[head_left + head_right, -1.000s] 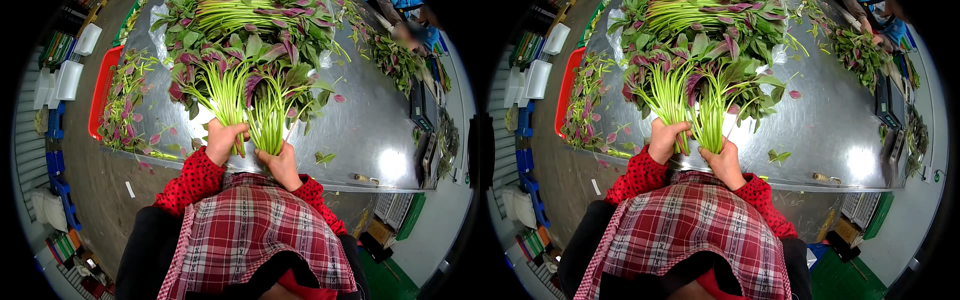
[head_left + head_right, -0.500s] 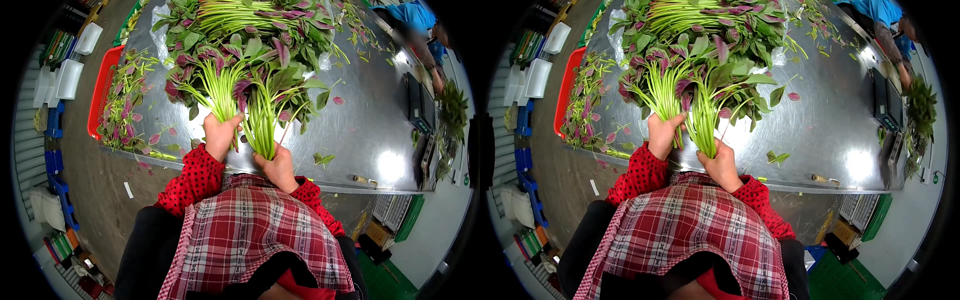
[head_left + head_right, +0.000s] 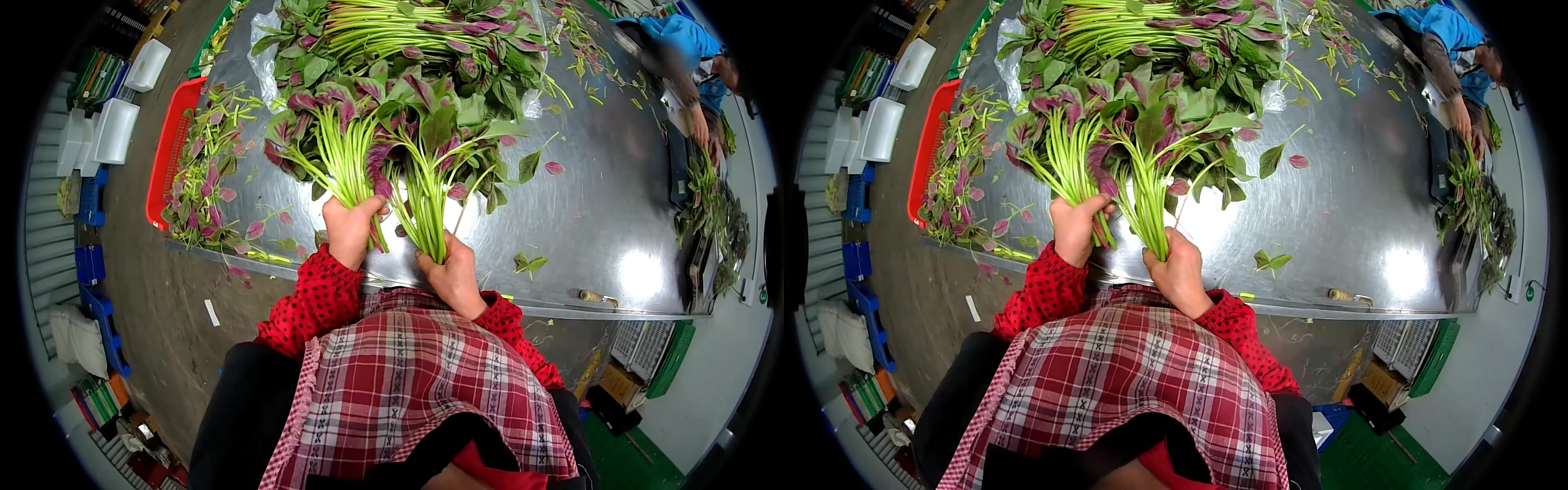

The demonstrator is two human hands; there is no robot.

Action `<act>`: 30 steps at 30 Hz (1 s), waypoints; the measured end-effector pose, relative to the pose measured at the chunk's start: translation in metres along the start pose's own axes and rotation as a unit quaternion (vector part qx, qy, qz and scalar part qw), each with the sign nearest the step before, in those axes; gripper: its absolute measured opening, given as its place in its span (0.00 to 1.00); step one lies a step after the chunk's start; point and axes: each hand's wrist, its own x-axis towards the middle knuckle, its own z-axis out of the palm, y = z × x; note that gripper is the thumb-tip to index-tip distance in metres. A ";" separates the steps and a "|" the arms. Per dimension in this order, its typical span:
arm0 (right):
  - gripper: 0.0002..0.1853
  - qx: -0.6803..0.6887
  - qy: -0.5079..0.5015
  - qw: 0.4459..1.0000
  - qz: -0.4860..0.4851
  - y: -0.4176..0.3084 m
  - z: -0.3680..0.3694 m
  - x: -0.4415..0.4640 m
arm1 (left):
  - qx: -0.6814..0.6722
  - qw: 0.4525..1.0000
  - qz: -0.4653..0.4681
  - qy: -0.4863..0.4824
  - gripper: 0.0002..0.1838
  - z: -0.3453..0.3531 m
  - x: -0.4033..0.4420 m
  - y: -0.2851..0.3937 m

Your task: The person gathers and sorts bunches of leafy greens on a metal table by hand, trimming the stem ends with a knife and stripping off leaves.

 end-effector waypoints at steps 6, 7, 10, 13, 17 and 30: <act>0.12 0.050 -0.006 0.999 0.014 0.000 0.001 0.006 | -0.099 0.995 0.014 -0.026 0.08 -0.005 -0.010 0.000; 0.12 0.050 -0.006 0.999 0.014 -0.002 0.002 0.006 | -0.098 0.995 0.014 -0.026 0.08 -0.005 -0.010 0.001; 0.12 0.091 -0.001 0.996 0.003 -0.013 0.001 0.009 | -0.120 0.992 0.016 -0.041 0.10 -0.004 -0.013 0.009; 0.13 0.127 -0.063 0.984 0.105 -0.024 -0.005 0.012 | -0.170 0.982 0.014 -0.084 0.10 0.000 -0.019 0.018; 0.14 0.224 -0.094 0.960 0.140 -0.017 -0.005 0.022 | -0.158 0.960 -0.062 -0.222 0.15 -0.013 -0.016 0.012; 0.14 -0.321 -0.071 0.943 -0.047 -0.015 -0.020 0.023 | -0.033 0.991 0.039 -0.123 0.08 0.005 -0.023 0.075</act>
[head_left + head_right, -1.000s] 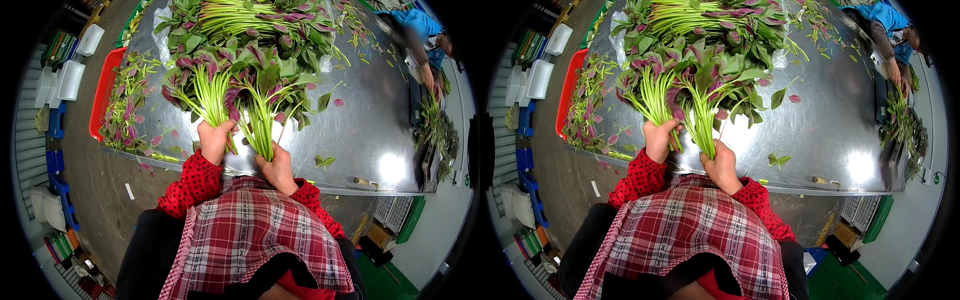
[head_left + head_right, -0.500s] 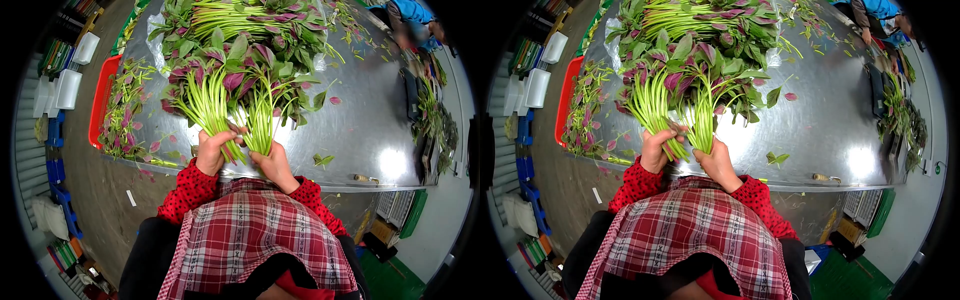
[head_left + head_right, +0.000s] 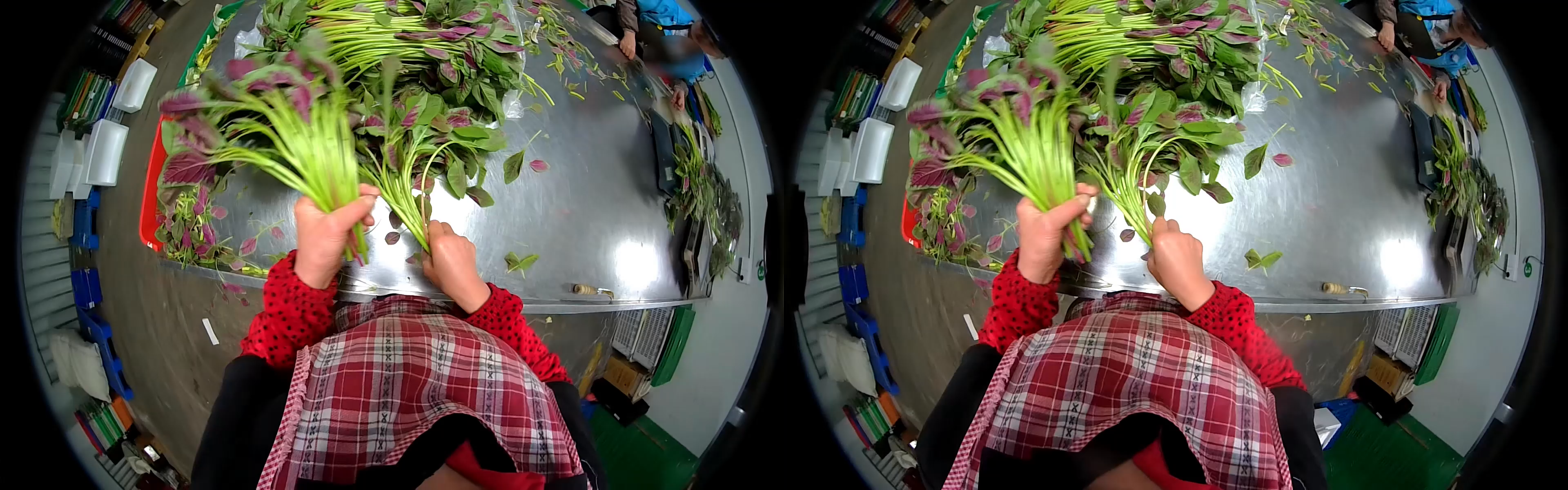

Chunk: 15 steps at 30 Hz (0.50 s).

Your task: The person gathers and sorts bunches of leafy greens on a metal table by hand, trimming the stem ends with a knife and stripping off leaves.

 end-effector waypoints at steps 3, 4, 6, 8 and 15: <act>0.11 -0.068 0.029 0.995 -0.072 -0.009 -0.007 -0.004 | 0.065 0.996 -0.010 -0.060 0.14 0.009 0.011 -0.010; 0.11 -0.091 0.036 0.992 -0.078 -0.010 -0.008 -0.005 | 0.068 0.996 -0.004 -0.055 0.16 0.012 0.016 -0.015; 0.12 -0.113 0.046 0.989 -0.087 -0.011 -0.010 -0.003 | 0.075 0.993 -0.008 -0.094 0.16 0.008 0.027 -0.030; 0.12 -0.165 0.077 0.978 -0.105 -0.010 -0.010 -0.003 | 0.070 0.988 -0.018 -0.137 0.15 0.008 0.029 -0.041; 0.11 -0.218 0.105 0.961 -0.133 -0.008 -0.003 0.001 | 0.186 0.975 0.028 -0.116 0.10 0.009 0.032 -0.050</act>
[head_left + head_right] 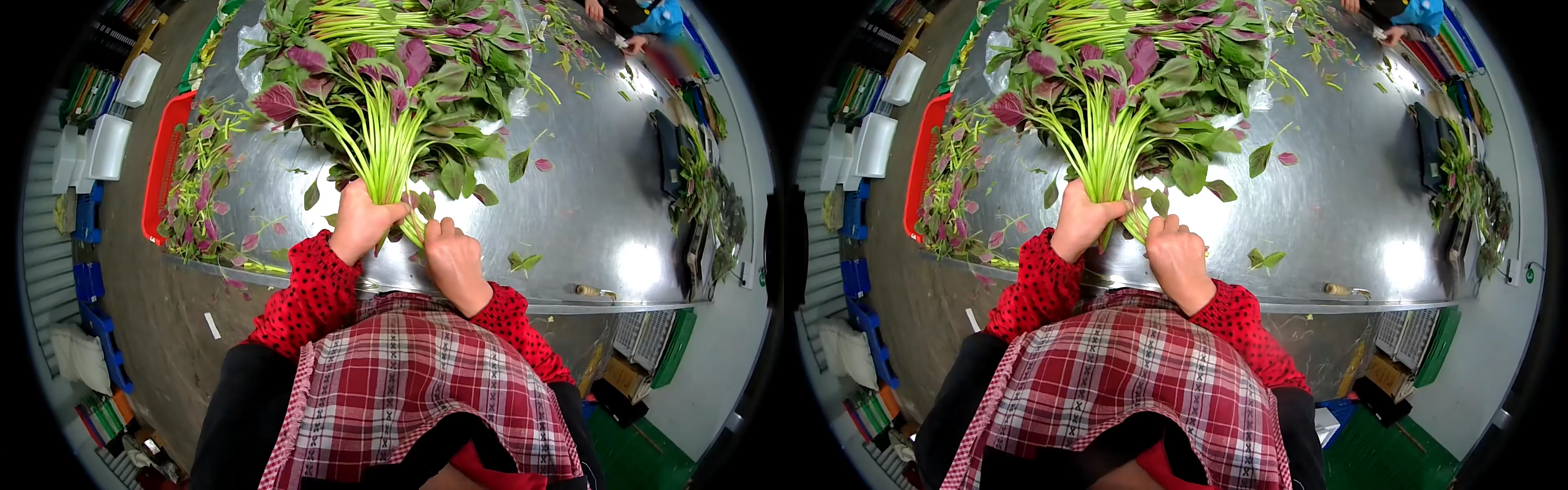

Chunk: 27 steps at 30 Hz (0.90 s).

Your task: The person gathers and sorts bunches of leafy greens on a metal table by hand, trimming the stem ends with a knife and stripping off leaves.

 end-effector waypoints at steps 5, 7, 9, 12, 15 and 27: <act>0.10 0.036 -0.065 0.997 0.025 0.014 0.005 0.002 | 0.042 0.996 -0.060 -0.045 0.07 -0.019 -0.019 0.004; 0.09 0.076 -0.063 0.994 0.044 0.029 0.007 -0.005 | -0.006 0.994 -0.098 -0.051 0.08 -0.042 -0.026 0.020; 0.08 0.307 -0.074 0.941 0.118 0.051 0.003 -0.005 | -0.067 0.987 -0.133 -0.060 0.10 -0.059 -0.036 0.042; 0.09 0.605 -0.141 0.727 0.292 0.048 -0.045 0.015 | -0.184 0.975 -0.120 -0.022 0.13 -0.056 -0.046 0.025; 0.06 0.735 -0.093 0.597 0.306 0.018 -0.036 0.022 | -0.287 0.946 -0.152 -0.014 0.16 -0.027 -0.049 0.006; 0.14 0.780 -0.134 0.535 0.296 -0.016 -0.004 0.006 | -0.305 0.927 -0.219 0.015 0.16 -0.007 -0.066 -0.021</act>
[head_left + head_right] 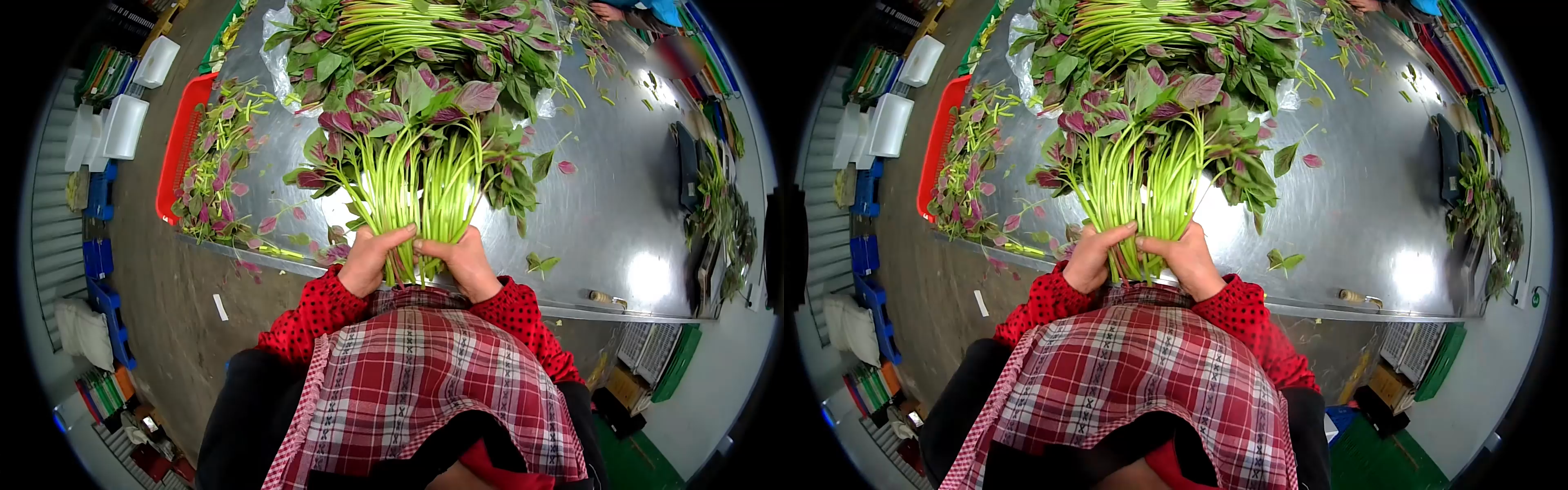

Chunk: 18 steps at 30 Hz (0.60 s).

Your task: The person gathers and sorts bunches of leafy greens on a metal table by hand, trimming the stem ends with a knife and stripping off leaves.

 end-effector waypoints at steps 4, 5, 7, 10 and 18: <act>0.13 -0.029 0.066 0.997 -0.035 -0.006 -0.007 -0.003 | -0.006 0.999 -0.013 0.040 0.17 -0.015 0.006 0.001; 0.13 -0.028 0.066 0.997 -0.035 -0.006 -0.006 -0.003 | -0.005 0.999 -0.013 0.040 0.17 -0.014 0.006 0.002; 0.12 -0.033 0.051 0.998 -0.019 -0.004 -0.005 -0.004 | -0.020 1.000 -0.007 0.023 0.16 -0.008 0.003 0.005; 0.11 -0.012 0.051 0.998 -0.041 -0.003 -0.002 -0.005 | -0.023 0.999 -0.001 0.044 0.15 -0.007 0.005 0.002; 0.10 0.000 0.009 1.000 -0.016 0.002 -0.001 -0.011 | -0.001 0.995 0.047 0.085 0.11 0.002 0.019 0.012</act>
